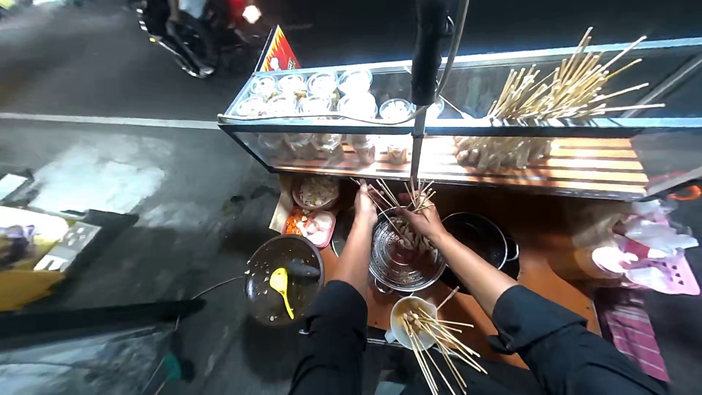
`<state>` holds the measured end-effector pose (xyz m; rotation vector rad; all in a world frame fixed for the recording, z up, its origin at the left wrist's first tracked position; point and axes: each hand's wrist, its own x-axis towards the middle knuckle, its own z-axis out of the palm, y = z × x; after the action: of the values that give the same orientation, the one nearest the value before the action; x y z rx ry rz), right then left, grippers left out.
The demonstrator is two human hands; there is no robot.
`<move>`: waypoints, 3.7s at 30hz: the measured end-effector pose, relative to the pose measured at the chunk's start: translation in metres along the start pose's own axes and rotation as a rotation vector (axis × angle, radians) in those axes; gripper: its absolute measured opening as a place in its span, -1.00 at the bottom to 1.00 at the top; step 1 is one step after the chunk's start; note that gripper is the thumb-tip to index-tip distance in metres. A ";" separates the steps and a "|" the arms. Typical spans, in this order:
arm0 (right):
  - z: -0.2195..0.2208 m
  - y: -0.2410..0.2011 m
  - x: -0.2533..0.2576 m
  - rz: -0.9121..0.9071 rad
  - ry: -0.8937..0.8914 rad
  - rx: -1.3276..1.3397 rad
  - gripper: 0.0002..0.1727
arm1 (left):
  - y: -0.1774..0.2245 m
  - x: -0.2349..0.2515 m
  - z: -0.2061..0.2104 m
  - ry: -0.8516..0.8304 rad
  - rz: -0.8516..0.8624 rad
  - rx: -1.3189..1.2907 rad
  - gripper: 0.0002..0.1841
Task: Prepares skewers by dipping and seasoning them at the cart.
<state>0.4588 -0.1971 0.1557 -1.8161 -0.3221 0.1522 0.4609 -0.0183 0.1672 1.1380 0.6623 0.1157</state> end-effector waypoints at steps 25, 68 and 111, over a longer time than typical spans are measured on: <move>0.018 -0.012 0.016 0.214 -0.022 -0.073 -0.25 | -0.040 -0.025 0.038 -0.368 0.490 0.089 0.17; -0.048 0.009 -0.051 0.047 0.101 -0.326 -0.65 | -0.008 -0.023 0.028 -0.319 0.475 1.131 -0.07; -0.078 -0.046 -0.059 0.057 0.155 -0.027 -0.73 | 0.112 -0.212 -0.041 -0.580 0.483 0.974 -0.75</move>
<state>0.4174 -0.2759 0.2174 -1.8522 -0.1635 0.0465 0.2943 -0.0233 0.3452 2.1427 -0.1439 -0.1501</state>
